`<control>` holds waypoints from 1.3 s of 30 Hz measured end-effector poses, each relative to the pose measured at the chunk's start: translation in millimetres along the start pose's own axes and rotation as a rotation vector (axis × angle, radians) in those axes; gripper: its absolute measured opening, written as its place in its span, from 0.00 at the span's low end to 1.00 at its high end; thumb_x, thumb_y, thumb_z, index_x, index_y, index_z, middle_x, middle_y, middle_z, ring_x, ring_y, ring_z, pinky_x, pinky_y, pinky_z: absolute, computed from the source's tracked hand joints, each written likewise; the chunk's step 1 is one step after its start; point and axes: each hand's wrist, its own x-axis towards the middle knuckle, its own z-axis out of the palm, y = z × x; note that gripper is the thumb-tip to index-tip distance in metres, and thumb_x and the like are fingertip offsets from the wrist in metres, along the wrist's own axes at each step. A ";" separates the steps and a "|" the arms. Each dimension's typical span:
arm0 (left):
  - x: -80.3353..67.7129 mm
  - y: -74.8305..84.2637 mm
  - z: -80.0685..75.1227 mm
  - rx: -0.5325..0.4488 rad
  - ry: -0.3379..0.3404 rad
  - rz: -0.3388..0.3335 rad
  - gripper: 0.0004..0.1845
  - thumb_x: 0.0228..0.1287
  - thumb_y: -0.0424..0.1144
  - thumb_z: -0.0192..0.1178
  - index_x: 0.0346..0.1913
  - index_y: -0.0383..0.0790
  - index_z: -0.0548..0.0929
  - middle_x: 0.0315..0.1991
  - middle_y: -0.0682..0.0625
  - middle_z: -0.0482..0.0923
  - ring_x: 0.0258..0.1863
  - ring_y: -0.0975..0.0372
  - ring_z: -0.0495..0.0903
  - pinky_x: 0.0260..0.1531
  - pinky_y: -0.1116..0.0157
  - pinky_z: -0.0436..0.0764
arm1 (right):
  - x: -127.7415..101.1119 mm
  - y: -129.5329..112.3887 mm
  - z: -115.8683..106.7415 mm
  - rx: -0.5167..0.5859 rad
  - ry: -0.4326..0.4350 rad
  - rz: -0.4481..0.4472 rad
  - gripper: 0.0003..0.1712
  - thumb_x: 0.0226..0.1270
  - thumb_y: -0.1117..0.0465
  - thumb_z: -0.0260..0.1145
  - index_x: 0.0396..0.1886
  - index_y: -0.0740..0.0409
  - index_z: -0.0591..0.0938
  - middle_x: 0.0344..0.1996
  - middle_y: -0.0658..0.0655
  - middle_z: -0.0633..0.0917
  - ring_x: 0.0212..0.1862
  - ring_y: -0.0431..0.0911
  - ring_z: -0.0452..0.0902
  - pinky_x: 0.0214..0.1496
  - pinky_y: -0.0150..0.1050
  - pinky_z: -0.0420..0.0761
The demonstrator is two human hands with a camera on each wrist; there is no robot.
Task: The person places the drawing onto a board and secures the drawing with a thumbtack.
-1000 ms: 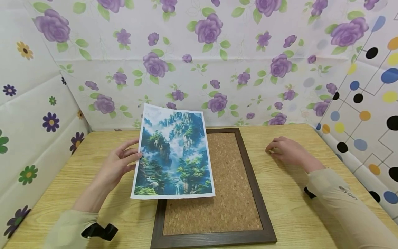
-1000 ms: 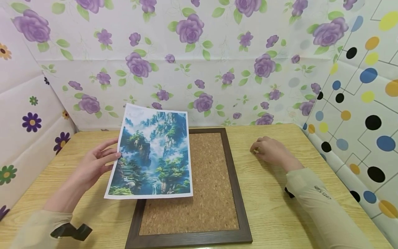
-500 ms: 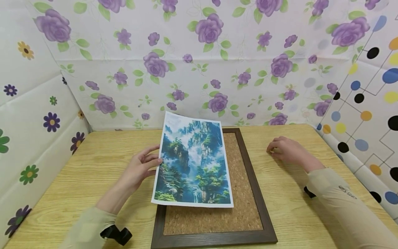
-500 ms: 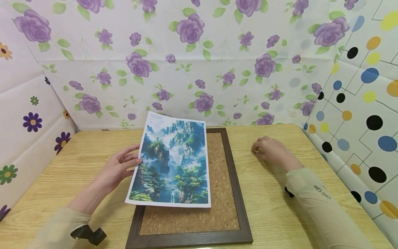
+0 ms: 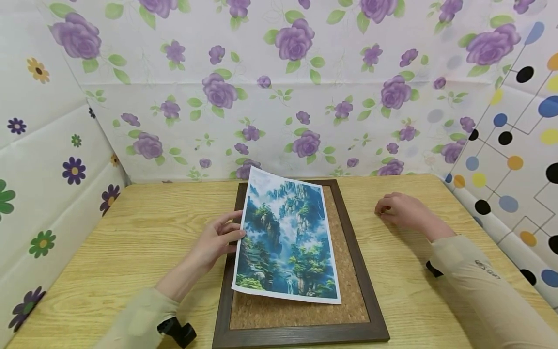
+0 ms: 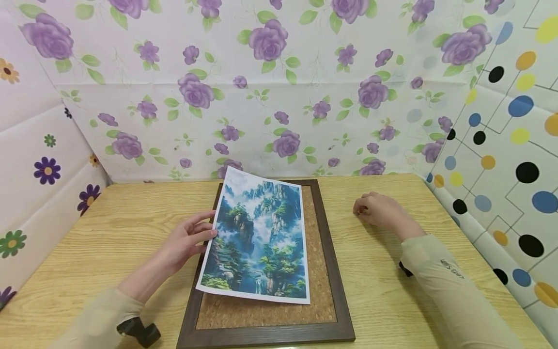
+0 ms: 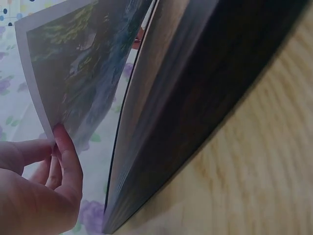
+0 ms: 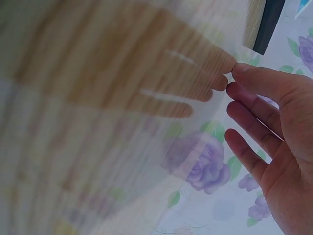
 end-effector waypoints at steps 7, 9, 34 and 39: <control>2.5 -4.0 7.5 0.043 0.023 -0.028 0.31 0.71 0.34 0.58 0.75 0.43 0.64 0.40 0.61 0.80 0.42 0.67 0.79 0.41 0.66 0.82 | 0.7 -0.6 -0.2 0.022 -0.001 0.007 0.07 0.60 0.66 0.72 0.34 0.49 0.87 0.34 0.49 0.85 0.36 0.45 0.81 0.38 0.42 0.83; 3.0 -5.1 8.4 0.047 0.027 -0.028 0.31 0.71 0.35 0.58 0.74 0.44 0.64 0.41 0.60 0.80 0.42 0.67 0.80 0.41 0.65 0.82 | 1.1 -0.8 -0.7 0.028 -0.005 0.014 0.07 0.60 0.66 0.72 0.34 0.49 0.87 0.34 0.49 0.85 0.37 0.45 0.82 0.39 0.42 0.83; 1.1 -18.3 15.2 0.249 0.063 -0.055 0.33 0.70 0.34 0.58 0.76 0.43 0.63 0.48 0.41 0.80 0.39 0.63 0.83 0.41 0.60 0.87 | 2.4 1.3 -0.3 0.031 -0.025 0.030 0.07 0.60 0.66 0.72 0.33 0.48 0.86 0.33 0.49 0.84 0.36 0.43 0.81 0.38 0.41 0.83; -2.1 -18.7 14.6 0.337 0.041 -0.017 0.33 0.69 0.31 0.59 0.75 0.37 0.62 0.47 0.39 0.80 0.35 0.62 0.83 0.36 0.63 0.87 | 2.5 1.2 0.3 0.030 -0.026 0.040 0.07 0.60 0.66 0.72 0.33 0.49 0.86 0.33 0.49 0.84 0.36 0.43 0.81 0.39 0.41 0.83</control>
